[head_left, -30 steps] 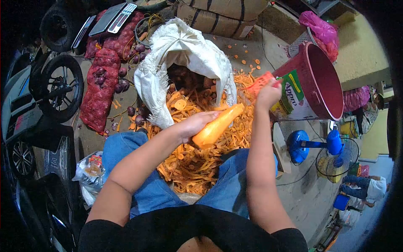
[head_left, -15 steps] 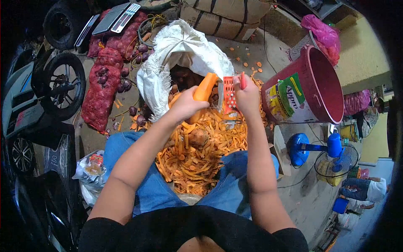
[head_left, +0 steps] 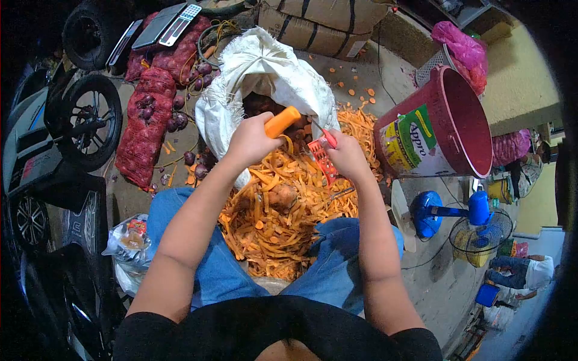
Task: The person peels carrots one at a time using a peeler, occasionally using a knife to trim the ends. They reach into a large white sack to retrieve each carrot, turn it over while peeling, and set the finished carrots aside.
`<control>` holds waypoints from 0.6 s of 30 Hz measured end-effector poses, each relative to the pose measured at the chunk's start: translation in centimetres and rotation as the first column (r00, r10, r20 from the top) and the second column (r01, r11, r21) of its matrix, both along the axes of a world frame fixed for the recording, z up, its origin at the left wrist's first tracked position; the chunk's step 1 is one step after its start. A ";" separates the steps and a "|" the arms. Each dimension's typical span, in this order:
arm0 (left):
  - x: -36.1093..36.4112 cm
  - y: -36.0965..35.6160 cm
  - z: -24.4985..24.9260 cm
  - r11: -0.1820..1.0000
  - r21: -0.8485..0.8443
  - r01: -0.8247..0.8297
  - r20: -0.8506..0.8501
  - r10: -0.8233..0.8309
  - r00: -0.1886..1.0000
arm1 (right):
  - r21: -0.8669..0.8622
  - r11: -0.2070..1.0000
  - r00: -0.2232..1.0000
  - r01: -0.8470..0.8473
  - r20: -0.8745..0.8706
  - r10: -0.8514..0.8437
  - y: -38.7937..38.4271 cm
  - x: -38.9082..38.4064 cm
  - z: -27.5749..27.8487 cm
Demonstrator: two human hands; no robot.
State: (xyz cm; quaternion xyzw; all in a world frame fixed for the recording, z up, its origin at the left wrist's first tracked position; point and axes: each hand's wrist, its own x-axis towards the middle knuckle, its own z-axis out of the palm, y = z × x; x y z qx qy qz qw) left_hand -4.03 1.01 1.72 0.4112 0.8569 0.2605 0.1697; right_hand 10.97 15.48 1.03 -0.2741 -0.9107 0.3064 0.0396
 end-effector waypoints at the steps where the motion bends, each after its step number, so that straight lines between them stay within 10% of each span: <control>1: -0.1 0.2 -0.5 0.986 0.136 -0.095 0.323 0.046 0.945 | -0.029 0.999 1.000 0.021 0.007 -0.021 0.0 0.0 0.0; 3: -0.4 0.5 -1.2 0.946 0.232 -0.224 0.614 0.036 0.789 | -0.128 0.987 0.995 0.093 -0.016 -0.096 0.2 -0.4 -1.3; 5: -1.0 0.8 -1.6 0.753 0.317 -0.577 0.946 -0.292 0.139 | -0.226 0.961 0.984 0.162 -0.031 -0.173 0.1 -0.8 -3.8; 9: 0.5 1.5 -1.3 0.523 0.418 -0.743 0.821 -0.567 0.064 | -0.769 0.559 0.939 0.310 0.155 -0.308 -3.0 -2.2 -6.2; 12: 1.5 1.8 -1.5 0.563 0.545 -0.621 0.800 -0.570 0.187 | -0.989 0.128 0.893 0.075 0.009 -0.450 -5.4 -3.0 -5.3; 18: -0.2 0.5 -0.4 0.657 0.640 -0.398 0.767 -0.579 0.277 | -0.983 0.139 0.725 -0.118 -0.181 -0.665 -2.8 -3.5 -5.4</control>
